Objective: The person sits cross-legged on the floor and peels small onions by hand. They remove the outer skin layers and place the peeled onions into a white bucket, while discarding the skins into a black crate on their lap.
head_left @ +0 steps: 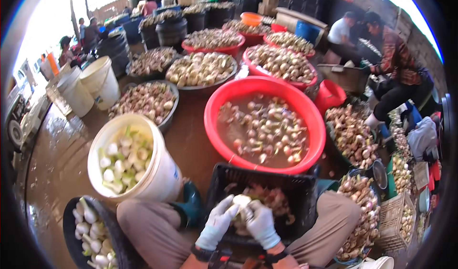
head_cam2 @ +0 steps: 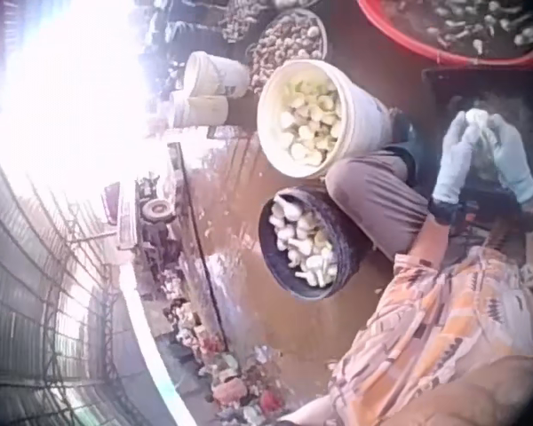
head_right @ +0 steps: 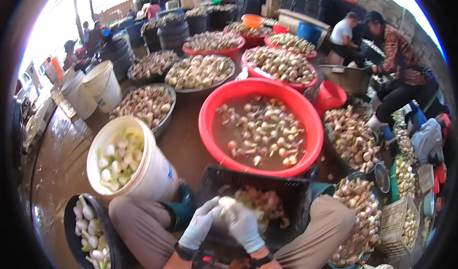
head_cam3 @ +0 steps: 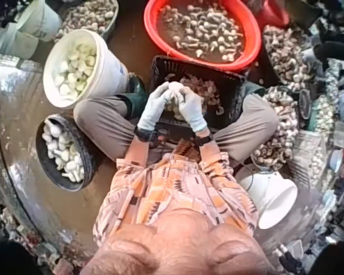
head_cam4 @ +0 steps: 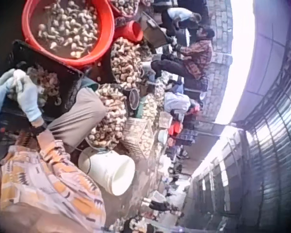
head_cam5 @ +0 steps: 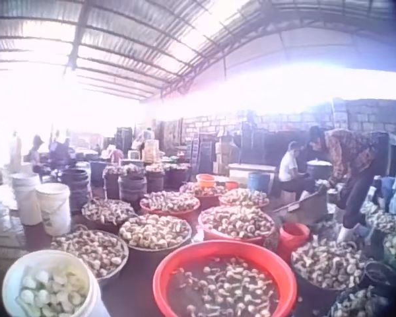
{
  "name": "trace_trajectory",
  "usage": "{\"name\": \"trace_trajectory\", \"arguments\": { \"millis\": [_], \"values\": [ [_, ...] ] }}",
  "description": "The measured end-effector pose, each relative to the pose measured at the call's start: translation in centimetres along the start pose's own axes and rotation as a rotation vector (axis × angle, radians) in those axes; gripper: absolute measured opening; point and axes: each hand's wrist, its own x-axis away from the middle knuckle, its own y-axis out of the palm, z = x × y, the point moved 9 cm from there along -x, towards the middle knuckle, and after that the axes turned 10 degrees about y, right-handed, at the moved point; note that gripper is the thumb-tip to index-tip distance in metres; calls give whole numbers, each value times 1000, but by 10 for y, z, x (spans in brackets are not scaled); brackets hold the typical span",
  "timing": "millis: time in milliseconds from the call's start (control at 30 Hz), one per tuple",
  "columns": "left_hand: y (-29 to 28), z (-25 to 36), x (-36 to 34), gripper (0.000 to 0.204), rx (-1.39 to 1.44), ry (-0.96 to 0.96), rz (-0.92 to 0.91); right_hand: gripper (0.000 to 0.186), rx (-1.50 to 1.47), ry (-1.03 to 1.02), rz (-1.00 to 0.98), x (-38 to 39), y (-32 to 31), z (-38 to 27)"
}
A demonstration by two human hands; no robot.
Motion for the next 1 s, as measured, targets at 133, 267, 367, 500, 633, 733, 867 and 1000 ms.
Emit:
{"name": "trace_trajectory", "arguments": {
  "millis": [133, 267, 367, 500, 633, 733, 867, 1000],
  "values": [
    [-20, -23, 1, 53, -22, -65, 30, 12, 71, -158, -47, 3, 20, -16],
    [6, -28, -3, 55, -77, -131, -9, 14, 24, -9, 17, -5, -7, 31],
    [22, -25, -9, 58, 24, -181, -92, 14, -80, 306, 266, -14, -34, 113],
    [25, -14, -9, 56, 153, -134, -42, 34, 298, 319, 155, -21, -46, 130],
    [29, -11, -11, 53, 92, -60, 19, 34, -276, 365, -5, 0, -21, 71],
    [36, -17, -10, 50, 16, -50, 54, 22, -226, 298, 144, 2, -12, 62],
    [35, -27, -10, 47, -65, -75, 33, 13, -353, 439, 138, 3, -5, 81],
    [45, -27, -13, 42, -92, -117, -34, 13, -222, 291, 290, -3, -8, 82]
  ]
}}
